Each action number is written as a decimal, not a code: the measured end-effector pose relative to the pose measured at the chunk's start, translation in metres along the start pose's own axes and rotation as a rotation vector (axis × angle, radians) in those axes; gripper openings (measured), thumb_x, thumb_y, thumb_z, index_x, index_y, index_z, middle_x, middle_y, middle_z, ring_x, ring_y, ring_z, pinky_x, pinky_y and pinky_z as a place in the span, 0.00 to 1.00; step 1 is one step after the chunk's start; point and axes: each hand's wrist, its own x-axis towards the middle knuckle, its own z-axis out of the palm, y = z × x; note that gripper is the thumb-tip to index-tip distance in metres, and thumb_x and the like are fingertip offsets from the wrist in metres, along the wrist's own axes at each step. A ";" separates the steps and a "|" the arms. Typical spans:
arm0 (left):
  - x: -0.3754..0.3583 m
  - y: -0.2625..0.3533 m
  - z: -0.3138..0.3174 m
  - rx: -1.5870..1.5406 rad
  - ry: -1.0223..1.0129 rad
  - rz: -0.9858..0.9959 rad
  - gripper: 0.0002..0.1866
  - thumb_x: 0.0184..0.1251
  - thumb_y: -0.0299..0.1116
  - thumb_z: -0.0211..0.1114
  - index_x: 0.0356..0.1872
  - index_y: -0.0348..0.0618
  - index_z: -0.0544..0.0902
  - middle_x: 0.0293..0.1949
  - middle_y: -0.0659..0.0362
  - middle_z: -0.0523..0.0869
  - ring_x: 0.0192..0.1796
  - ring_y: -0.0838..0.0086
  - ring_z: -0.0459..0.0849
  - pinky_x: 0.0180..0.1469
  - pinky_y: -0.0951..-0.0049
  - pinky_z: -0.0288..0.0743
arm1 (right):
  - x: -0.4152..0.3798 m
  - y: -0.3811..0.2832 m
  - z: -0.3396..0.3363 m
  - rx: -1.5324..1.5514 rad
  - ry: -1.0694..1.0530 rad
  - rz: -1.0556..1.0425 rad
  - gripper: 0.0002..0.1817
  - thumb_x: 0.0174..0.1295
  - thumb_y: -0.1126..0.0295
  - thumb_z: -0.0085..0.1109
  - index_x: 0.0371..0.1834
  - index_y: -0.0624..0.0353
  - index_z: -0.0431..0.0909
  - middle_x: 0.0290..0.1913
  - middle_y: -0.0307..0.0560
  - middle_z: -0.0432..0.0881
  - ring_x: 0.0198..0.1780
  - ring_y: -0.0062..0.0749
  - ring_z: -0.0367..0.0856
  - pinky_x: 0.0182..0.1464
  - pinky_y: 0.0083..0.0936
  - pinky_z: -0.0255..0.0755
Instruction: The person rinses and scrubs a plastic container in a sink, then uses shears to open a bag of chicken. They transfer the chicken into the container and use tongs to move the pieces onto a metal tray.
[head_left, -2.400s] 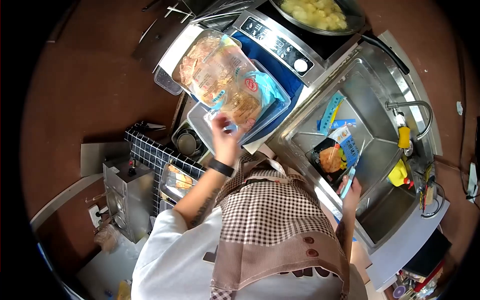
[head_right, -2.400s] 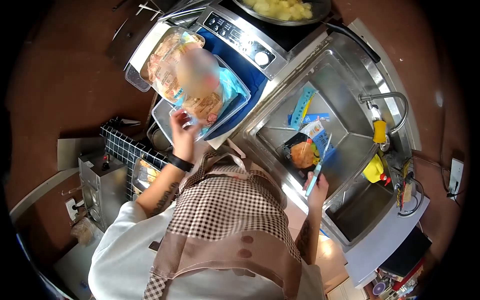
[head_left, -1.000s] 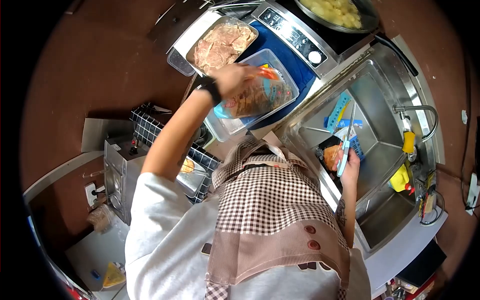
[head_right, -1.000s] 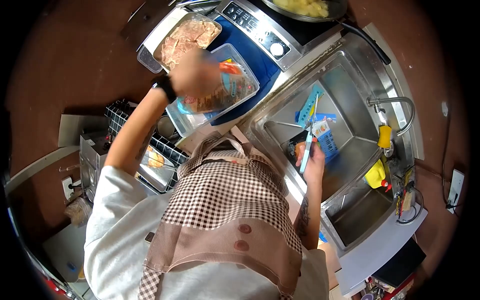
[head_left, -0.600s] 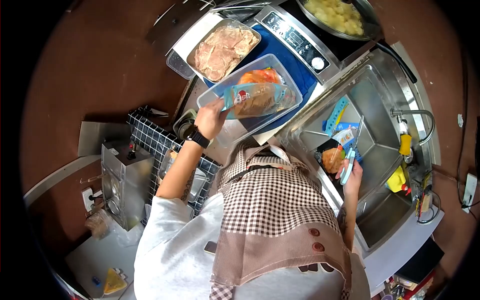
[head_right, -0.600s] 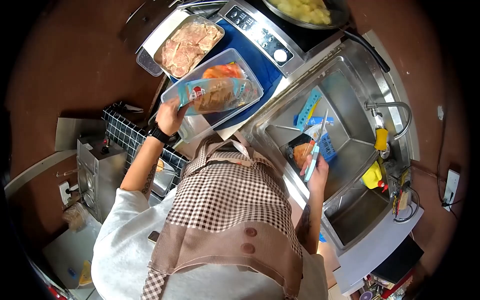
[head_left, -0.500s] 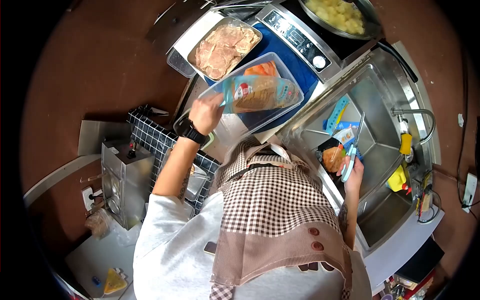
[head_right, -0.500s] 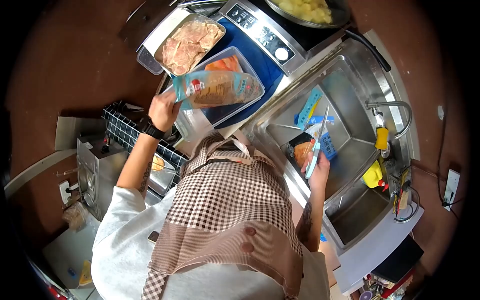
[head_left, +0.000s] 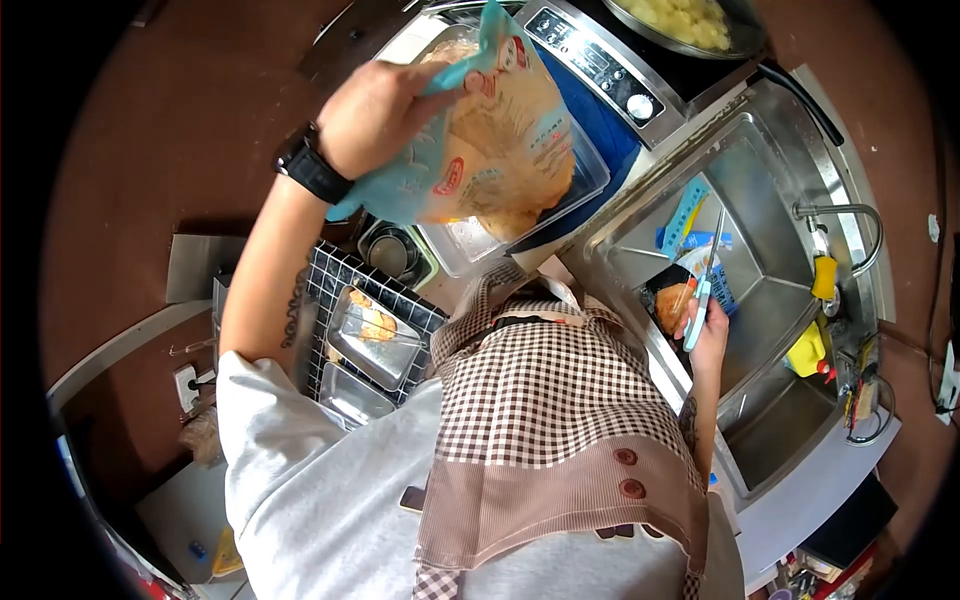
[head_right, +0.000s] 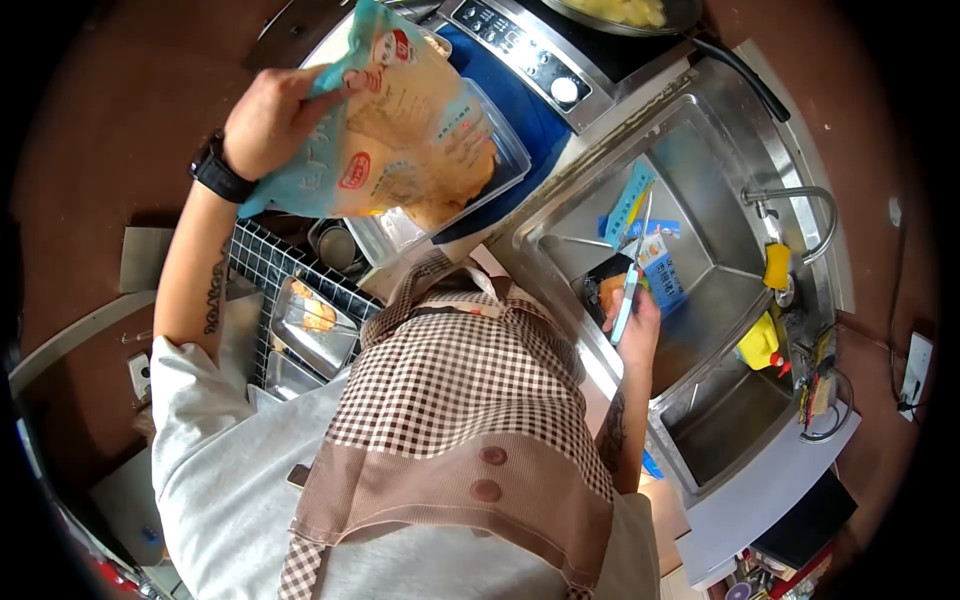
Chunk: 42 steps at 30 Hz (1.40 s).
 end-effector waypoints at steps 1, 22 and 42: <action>0.004 0.001 -0.007 0.007 0.012 0.015 0.10 0.72 0.27 0.63 0.51 0.39 0.85 0.29 0.43 0.81 0.28 0.48 0.79 0.33 0.62 0.76 | 0.001 -0.001 -0.001 -0.007 0.001 -0.004 0.10 0.71 0.67 0.60 0.39 0.63 0.78 0.20 0.37 0.76 0.19 0.19 0.74 0.22 0.18 0.67; 0.032 0.071 0.051 -0.856 0.512 -0.326 0.11 0.79 0.28 0.57 0.55 0.35 0.84 0.50 0.64 0.86 0.52 0.82 0.79 0.55 0.78 0.72 | -0.028 0.050 -0.086 0.154 0.199 0.066 0.11 0.71 0.64 0.61 0.37 0.61 0.77 0.20 0.37 0.76 0.17 0.21 0.73 0.21 0.20 0.66; 0.064 0.216 0.456 -1.199 -0.768 -0.496 0.31 0.74 0.40 0.65 0.71 0.34 0.68 0.60 0.51 0.84 0.61 0.70 0.83 0.63 0.73 0.74 | -0.018 0.094 -0.208 -0.510 0.427 0.207 0.11 0.61 0.66 0.65 0.37 0.63 0.79 0.25 0.56 0.80 0.26 0.42 0.81 0.33 0.37 0.72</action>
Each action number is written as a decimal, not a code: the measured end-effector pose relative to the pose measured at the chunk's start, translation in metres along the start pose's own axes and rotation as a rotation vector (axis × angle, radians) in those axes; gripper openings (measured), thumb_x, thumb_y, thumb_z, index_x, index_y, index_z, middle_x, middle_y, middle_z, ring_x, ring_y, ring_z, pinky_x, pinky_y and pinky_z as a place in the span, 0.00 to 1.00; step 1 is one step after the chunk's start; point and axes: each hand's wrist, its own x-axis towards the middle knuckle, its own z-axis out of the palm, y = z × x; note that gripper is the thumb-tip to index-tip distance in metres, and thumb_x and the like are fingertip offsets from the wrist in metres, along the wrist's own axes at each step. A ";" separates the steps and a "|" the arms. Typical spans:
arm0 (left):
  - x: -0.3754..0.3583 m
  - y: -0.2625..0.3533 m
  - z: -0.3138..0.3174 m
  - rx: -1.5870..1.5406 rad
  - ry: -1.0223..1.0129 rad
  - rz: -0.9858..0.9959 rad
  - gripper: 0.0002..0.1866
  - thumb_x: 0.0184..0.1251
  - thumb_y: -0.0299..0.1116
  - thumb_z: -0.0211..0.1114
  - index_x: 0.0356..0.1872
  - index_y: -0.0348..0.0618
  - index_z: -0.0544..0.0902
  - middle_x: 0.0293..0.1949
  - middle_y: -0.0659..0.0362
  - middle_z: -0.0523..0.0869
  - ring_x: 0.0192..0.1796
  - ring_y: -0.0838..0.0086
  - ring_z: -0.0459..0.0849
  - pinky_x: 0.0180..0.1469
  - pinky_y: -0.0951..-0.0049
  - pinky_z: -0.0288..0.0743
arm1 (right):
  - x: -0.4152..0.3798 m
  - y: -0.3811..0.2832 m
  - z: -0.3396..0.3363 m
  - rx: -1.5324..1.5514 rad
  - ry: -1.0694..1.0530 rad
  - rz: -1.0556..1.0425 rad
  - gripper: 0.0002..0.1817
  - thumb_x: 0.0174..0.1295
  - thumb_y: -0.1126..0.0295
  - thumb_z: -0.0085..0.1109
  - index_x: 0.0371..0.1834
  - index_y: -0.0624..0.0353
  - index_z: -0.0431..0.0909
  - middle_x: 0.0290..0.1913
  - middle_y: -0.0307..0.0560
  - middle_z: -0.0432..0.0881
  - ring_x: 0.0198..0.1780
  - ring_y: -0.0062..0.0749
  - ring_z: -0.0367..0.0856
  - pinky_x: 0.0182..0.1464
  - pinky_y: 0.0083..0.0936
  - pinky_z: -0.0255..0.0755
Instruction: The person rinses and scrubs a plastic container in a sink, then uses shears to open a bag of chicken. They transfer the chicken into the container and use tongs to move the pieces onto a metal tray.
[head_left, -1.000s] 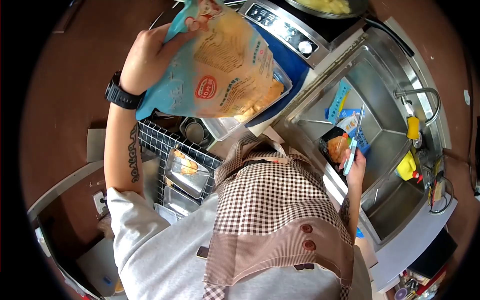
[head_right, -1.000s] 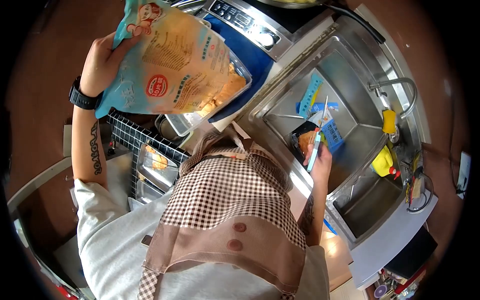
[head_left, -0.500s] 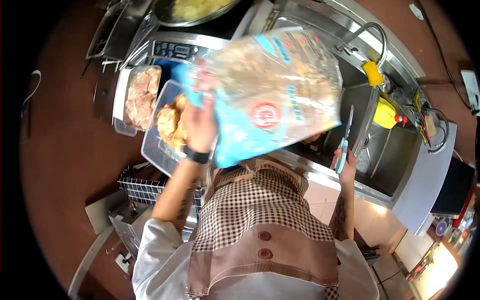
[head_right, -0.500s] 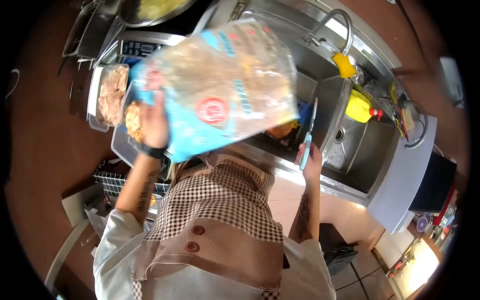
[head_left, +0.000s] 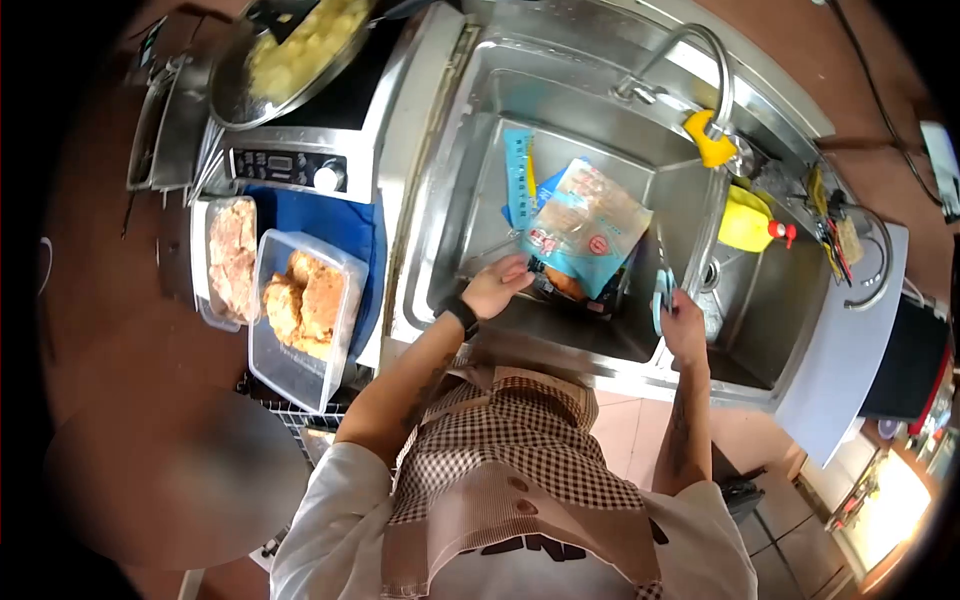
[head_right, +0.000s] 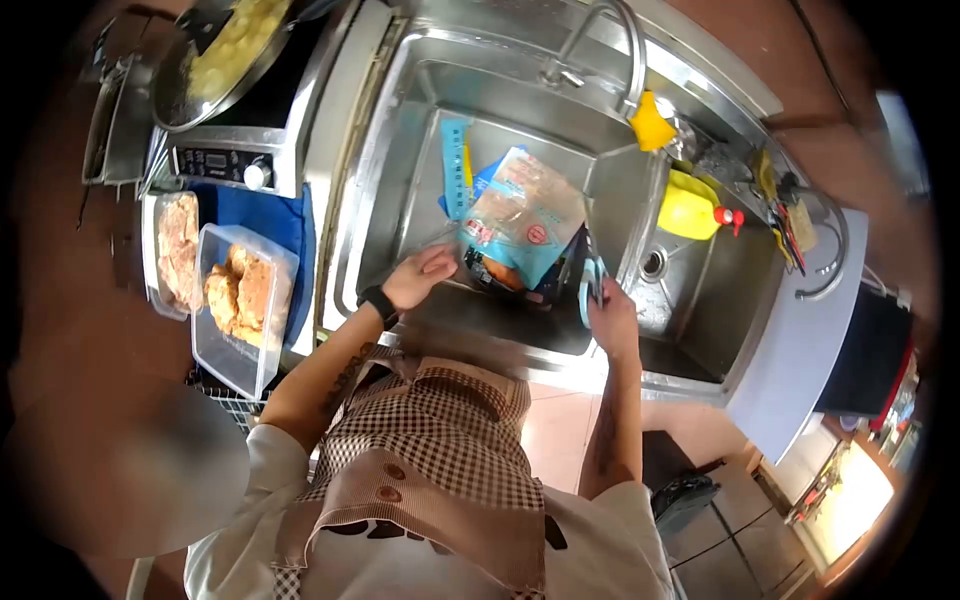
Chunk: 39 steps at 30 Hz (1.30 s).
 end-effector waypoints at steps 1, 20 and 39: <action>-0.038 0.045 -0.008 -0.023 -0.004 0.003 0.27 0.75 0.35 0.65 0.70 0.35 0.70 0.58 0.53 0.85 0.59 0.72 0.83 0.62 0.73 0.75 | 0.031 -0.020 0.011 -0.074 -0.073 -0.112 0.09 0.61 0.68 0.64 0.38 0.62 0.79 0.26 0.57 0.81 0.27 0.47 0.81 0.34 0.38 0.73; -0.324 -0.003 -0.068 -0.231 0.665 0.078 0.20 0.75 0.35 0.65 0.62 0.38 0.78 0.47 0.58 0.88 0.47 0.79 0.84 0.51 0.74 0.79 | -0.002 -0.270 0.167 -0.138 -0.265 -0.966 0.22 0.61 0.68 0.67 0.59 0.62 0.79 0.49 0.52 0.86 0.45 0.46 0.85 0.51 0.39 0.78; -0.492 -0.233 0.041 -1.052 1.430 -0.017 0.15 0.76 0.40 0.63 0.54 0.41 0.84 0.38 0.65 0.87 0.37 0.83 0.82 0.41 0.80 0.75 | -0.400 -0.367 0.486 -0.827 -1.363 -1.839 0.11 0.61 0.67 0.61 0.41 0.63 0.81 0.40 0.57 0.85 0.42 0.53 0.86 0.46 0.46 0.79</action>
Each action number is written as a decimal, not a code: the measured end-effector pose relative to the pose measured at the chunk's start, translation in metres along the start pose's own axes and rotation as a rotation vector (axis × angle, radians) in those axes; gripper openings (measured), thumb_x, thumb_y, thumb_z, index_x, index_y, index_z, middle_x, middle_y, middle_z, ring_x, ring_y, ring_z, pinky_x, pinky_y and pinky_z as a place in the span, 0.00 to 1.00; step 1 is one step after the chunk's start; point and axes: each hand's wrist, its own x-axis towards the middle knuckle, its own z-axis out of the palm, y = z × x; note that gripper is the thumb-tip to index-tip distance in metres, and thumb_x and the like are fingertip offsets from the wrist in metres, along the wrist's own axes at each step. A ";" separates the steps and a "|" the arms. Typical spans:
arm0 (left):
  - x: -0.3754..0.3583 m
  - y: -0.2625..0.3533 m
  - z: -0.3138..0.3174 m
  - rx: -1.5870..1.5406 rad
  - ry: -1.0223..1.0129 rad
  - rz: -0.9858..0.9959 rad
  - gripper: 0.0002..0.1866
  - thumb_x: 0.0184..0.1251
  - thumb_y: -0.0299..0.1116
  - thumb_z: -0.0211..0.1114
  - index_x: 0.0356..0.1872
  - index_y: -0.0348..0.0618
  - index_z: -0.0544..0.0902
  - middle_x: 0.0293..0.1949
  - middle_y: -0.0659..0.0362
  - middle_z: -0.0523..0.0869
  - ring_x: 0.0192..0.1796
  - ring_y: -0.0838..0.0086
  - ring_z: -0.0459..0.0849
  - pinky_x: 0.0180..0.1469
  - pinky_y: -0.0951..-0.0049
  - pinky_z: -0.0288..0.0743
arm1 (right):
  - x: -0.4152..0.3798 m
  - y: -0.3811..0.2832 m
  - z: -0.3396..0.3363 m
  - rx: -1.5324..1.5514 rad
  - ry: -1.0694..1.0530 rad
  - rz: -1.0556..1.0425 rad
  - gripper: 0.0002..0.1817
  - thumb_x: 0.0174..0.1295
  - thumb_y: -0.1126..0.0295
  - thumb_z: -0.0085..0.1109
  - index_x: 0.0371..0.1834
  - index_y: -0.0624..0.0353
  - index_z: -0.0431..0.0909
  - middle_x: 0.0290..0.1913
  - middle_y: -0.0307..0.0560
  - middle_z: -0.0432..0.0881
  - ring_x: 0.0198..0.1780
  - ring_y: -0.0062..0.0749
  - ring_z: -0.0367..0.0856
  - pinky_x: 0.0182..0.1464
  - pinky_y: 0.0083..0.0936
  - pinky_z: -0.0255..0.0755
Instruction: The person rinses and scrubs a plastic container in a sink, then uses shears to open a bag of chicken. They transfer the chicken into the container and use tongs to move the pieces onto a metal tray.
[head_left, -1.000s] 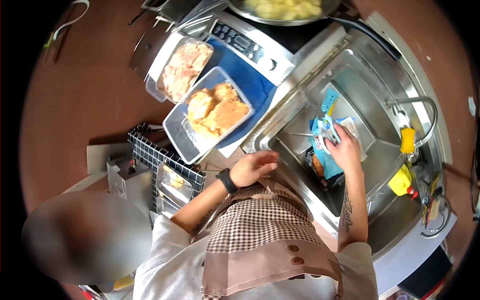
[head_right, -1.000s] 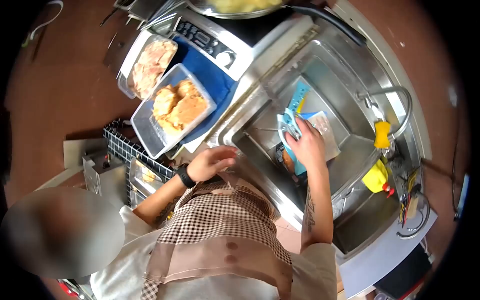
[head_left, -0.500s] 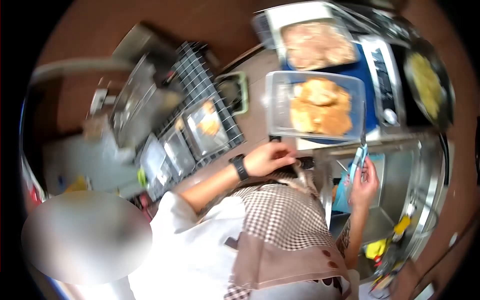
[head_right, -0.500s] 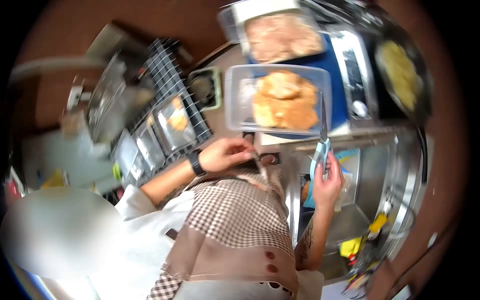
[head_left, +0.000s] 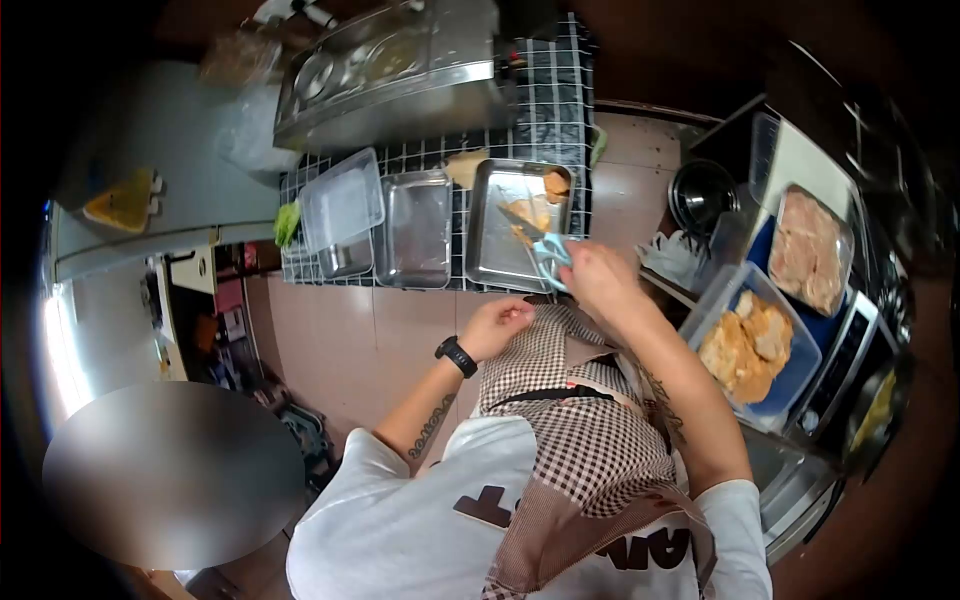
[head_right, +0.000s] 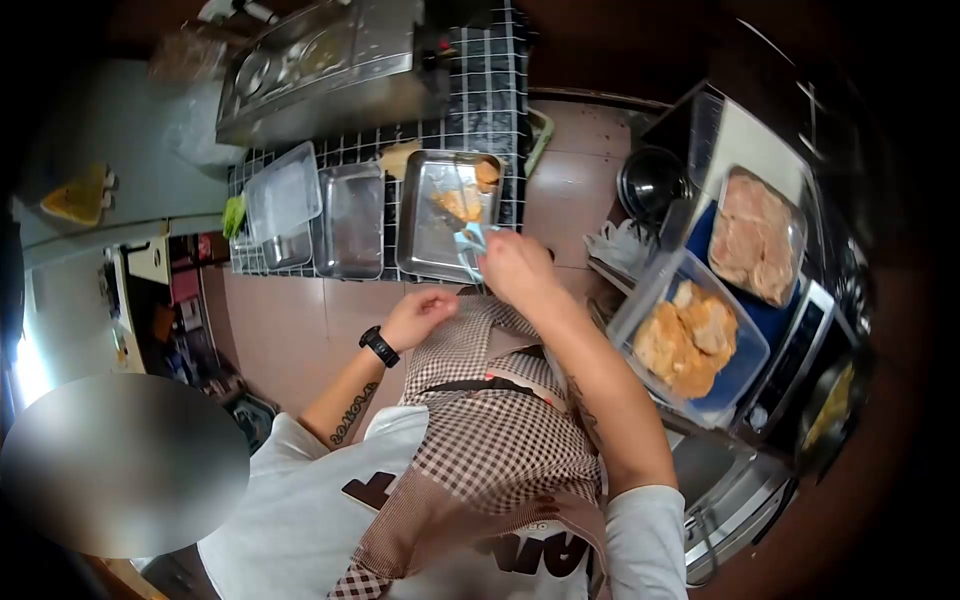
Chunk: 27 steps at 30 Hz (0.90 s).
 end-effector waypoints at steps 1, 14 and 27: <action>-0.004 -0.004 -0.007 -0.199 0.019 -0.070 0.16 0.78 0.40 0.61 0.55 0.41 0.83 0.39 0.65 0.88 0.38 0.82 0.82 0.42 0.80 0.76 | 0.011 -0.012 0.011 0.048 -0.058 -0.007 0.11 0.61 0.67 0.61 0.41 0.63 0.81 0.39 0.57 0.85 0.42 0.53 0.86 0.46 0.47 0.79; -0.056 -0.068 -0.012 -0.547 0.375 -0.131 0.17 0.79 0.39 0.59 0.61 0.43 0.78 0.46 0.60 0.88 0.45 0.79 0.84 0.47 0.78 0.75 | 0.206 -0.081 0.139 -0.470 0.121 -0.468 0.09 0.57 0.68 0.56 0.30 0.56 0.87 0.37 0.44 0.84 0.44 0.35 0.83 0.42 0.34 0.76; 0.007 -0.030 -0.053 -0.392 0.266 -0.055 0.16 0.77 0.38 0.60 0.59 0.42 0.80 0.44 0.60 0.88 0.44 0.78 0.84 0.44 0.78 0.73 | 0.083 -0.019 0.107 -0.131 0.091 -0.076 0.11 0.58 0.69 0.58 0.42 0.60 0.79 0.41 0.51 0.81 0.46 0.45 0.82 0.49 0.41 0.77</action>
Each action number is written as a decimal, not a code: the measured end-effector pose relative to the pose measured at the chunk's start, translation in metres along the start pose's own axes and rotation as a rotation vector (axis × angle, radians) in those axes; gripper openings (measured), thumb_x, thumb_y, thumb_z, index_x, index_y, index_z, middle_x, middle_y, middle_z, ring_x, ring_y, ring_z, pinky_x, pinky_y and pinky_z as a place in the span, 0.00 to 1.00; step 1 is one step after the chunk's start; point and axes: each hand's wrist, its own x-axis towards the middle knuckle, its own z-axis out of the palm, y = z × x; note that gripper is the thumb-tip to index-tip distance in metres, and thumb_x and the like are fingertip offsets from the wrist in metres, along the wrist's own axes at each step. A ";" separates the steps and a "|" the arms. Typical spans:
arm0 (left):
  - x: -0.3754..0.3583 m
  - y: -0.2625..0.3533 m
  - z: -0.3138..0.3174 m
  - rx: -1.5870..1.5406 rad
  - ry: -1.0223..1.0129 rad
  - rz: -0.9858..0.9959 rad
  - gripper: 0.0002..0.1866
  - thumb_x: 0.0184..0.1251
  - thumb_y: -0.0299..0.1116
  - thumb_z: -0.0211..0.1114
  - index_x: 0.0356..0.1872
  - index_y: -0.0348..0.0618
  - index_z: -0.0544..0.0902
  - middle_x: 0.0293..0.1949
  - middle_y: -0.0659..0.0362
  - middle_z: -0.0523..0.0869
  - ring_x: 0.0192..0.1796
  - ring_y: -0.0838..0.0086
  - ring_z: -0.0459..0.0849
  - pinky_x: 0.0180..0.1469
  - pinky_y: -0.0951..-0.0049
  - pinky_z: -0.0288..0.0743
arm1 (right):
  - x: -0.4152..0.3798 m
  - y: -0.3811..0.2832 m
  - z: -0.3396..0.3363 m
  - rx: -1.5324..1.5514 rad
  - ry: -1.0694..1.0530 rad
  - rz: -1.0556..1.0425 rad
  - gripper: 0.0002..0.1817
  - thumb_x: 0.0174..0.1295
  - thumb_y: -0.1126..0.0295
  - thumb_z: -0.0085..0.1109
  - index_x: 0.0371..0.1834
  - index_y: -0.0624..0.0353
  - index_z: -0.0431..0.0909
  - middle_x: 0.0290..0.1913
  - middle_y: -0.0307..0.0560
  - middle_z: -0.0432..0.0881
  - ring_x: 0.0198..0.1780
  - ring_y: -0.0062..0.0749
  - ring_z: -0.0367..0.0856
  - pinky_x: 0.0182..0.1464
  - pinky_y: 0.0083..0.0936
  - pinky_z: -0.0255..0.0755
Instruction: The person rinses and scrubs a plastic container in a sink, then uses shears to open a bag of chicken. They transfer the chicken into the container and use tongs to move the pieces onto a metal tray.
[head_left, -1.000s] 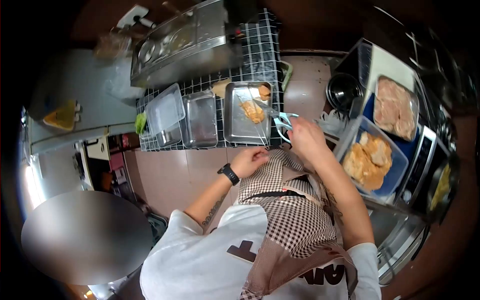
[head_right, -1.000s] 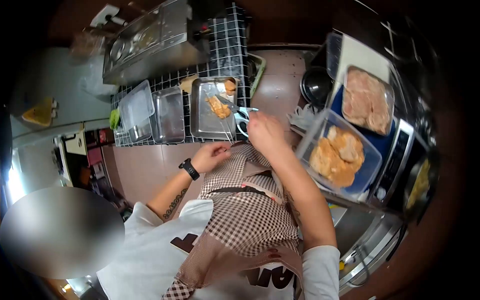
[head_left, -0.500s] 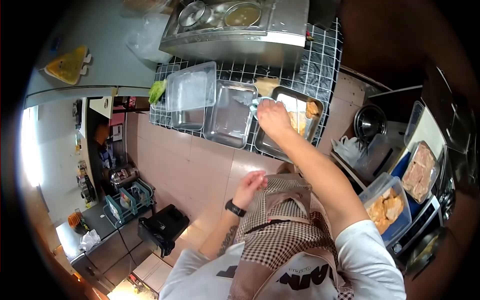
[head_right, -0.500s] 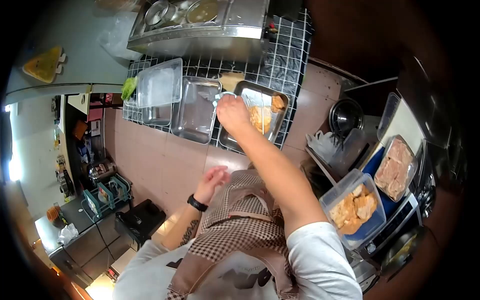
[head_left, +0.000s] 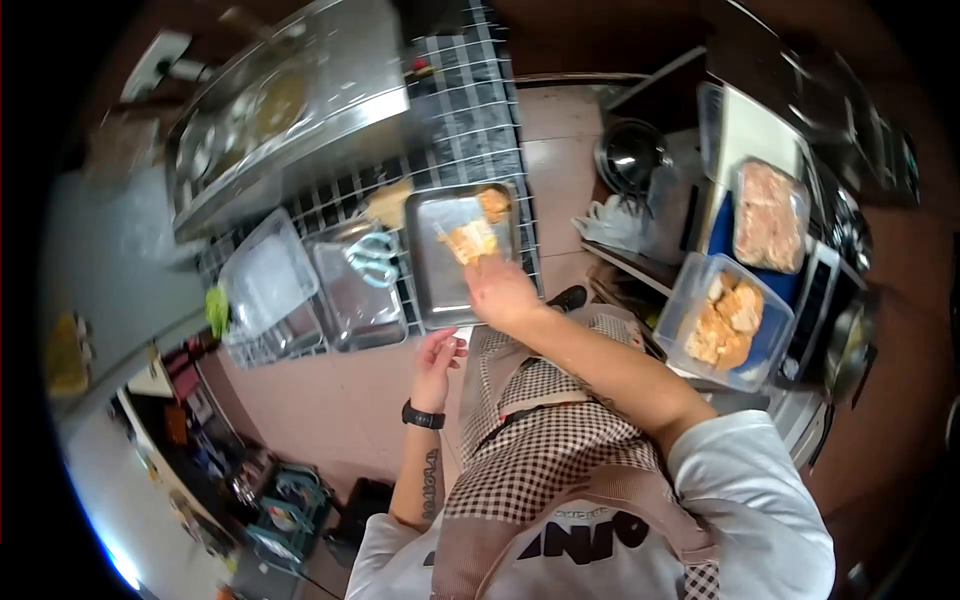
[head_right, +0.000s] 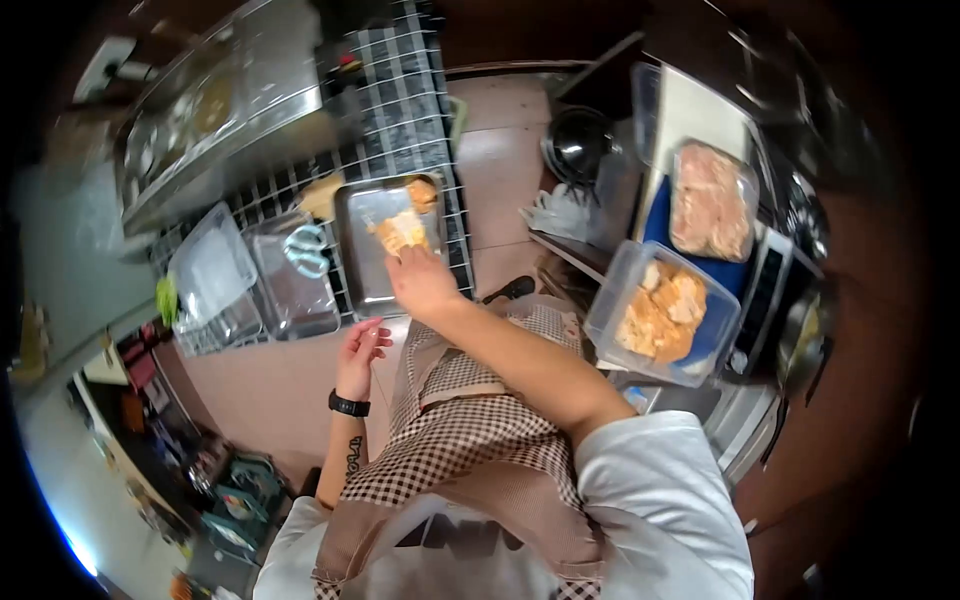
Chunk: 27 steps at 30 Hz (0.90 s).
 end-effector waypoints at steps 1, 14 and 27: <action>0.006 0.006 0.005 0.034 -0.017 0.006 0.16 0.77 0.38 0.60 0.59 0.42 0.81 0.44 0.60 0.88 0.44 0.78 0.84 0.44 0.78 0.73 | -0.005 0.009 0.018 -0.029 -0.039 0.053 0.11 0.59 0.69 0.57 0.44 0.59 0.79 0.40 0.50 0.82 0.45 0.45 0.83 0.48 0.41 0.78; 0.009 0.060 0.099 0.257 -0.334 0.238 0.13 0.75 0.31 0.63 0.55 0.36 0.81 0.39 0.60 0.86 0.40 0.80 0.81 0.41 0.80 0.72 | -0.173 0.053 -0.198 0.567 -0.084 0.497 0.27 0.66 0.72 0.56 0.69 0.63 0.66 0.47 0.58 0.86 0.49 0.50 0.86 0.49 0.39 0.81; -0.017 0.042 0.290 0.732 -0.765 0.347 0.34 0.67 0.27 0.69 0.74 0.43 0.68 0.55 0.57 0.83 0.44 0.78 0.82 0.47 0.76 0.79 | -0.437 0.103 -0.273 0.223 0.001 1.068 0.13 0.64 0.69 0.56 0.47 0.59 0.85 0.38 0.57 0.86 0.41 0.52 0.85 0.47 0.45 0.78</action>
